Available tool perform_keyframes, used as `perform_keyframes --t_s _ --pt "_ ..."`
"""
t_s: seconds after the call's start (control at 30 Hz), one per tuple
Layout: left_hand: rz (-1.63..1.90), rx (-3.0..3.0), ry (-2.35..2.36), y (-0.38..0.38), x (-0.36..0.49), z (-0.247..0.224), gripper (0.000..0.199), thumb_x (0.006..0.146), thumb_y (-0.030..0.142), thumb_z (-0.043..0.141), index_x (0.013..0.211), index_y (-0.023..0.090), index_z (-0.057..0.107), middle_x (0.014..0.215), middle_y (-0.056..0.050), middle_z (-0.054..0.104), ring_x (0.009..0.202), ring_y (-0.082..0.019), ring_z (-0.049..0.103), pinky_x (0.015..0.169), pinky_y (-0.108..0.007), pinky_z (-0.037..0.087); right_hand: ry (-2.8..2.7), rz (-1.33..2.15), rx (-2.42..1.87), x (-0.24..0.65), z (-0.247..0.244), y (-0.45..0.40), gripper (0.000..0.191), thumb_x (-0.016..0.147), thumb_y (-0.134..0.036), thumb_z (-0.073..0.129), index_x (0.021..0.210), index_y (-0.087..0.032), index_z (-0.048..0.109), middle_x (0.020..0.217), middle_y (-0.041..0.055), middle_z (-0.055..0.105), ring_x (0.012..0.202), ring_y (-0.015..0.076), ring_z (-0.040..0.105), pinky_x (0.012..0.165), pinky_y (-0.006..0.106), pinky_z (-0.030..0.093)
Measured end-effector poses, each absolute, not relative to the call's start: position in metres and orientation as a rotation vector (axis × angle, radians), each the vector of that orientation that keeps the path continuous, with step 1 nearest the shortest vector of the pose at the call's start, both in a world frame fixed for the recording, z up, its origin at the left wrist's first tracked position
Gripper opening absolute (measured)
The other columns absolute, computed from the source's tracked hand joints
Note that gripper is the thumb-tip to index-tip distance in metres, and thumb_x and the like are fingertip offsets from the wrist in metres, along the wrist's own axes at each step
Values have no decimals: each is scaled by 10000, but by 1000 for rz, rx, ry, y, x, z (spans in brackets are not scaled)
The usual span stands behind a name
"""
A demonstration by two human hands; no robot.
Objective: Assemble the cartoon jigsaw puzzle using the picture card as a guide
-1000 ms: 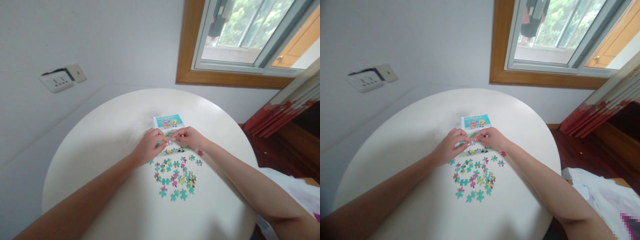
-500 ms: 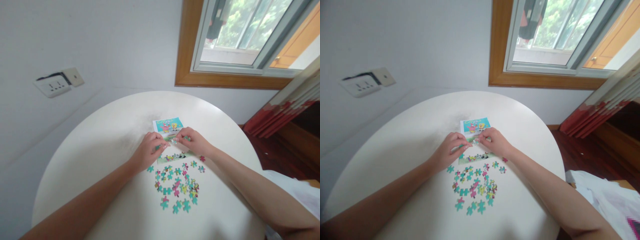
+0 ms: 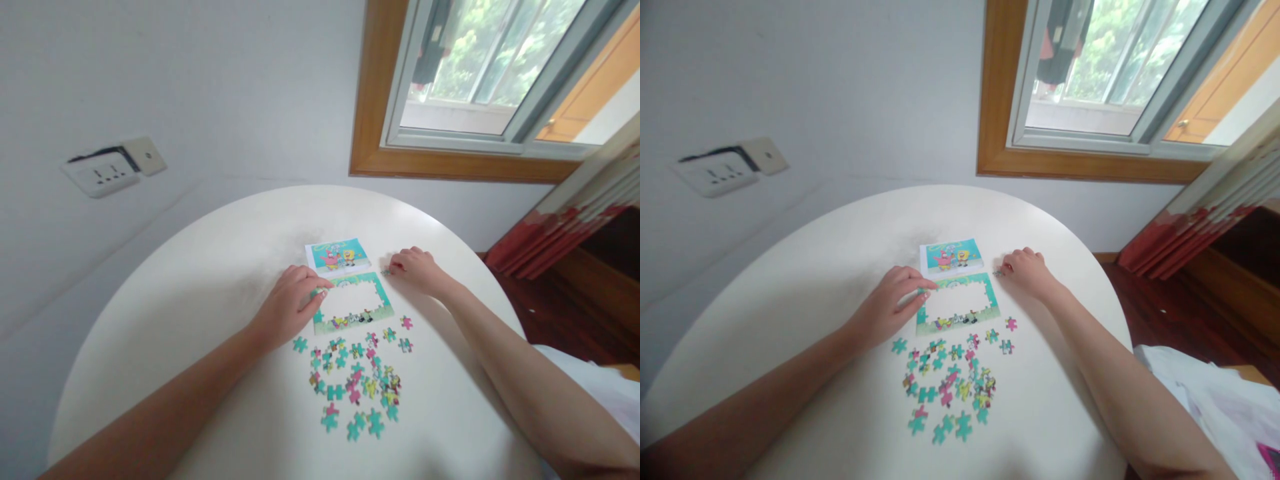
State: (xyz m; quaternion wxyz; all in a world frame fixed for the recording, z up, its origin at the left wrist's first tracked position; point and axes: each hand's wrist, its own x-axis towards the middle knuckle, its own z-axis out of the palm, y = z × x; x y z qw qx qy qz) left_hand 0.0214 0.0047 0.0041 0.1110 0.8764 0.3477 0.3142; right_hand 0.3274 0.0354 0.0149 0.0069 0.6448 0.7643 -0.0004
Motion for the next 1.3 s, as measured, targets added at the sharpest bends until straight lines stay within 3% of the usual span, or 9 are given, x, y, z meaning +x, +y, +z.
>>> perform_keyframes --t_s 0.17,0.37,0.6,1.07,1.3 --pt "814 2672 1059 4 12 17 216 918 221 483 1059 195 645 988 -74 606 938 -218 523 880 -389 417 2464 16 1924 332 14 36 245 922 -288 450 888 -193 673 968 106 672 922 245 551 693 307 331" --pt "372 2678 925 -4 -6 40 208 929 240 458 979 211 658 960 -51 630 936 -203 559 857 -326 425 2555 3 1862 337 13 36 235 921 -228 444 844 -174 661 924 113 678 848 226 554 731 313 347" --pt "13 2489 885 -14 -24 53 192 828 268 619 1017 234 622 1051 -15 603 965 -180 577 861 -270 420 2575 2 1824 335 15 37 229 906 -223 473 772 -166 650 845 101 687 805 199 573 757 291 351" --pt "-24 2507 810 -16 -17 48 120 802 190 573 913 216 612 931 -16 566 864 -171 554 774 -257 398 2583 4 1889 333 17 34 234 907 -249 496 755 -157 647 792 101 690 715 195 581 688 288 379" --pt "105 2558 806 -16 -14 48 146 827 194 516 946 209 600 957 -31 588 866 -175 572 793 -270 434 2721 -114 1985 333 30 27 143 850 -212 549 894 -165 676 794 66 663 750 182 568 706 289 405"
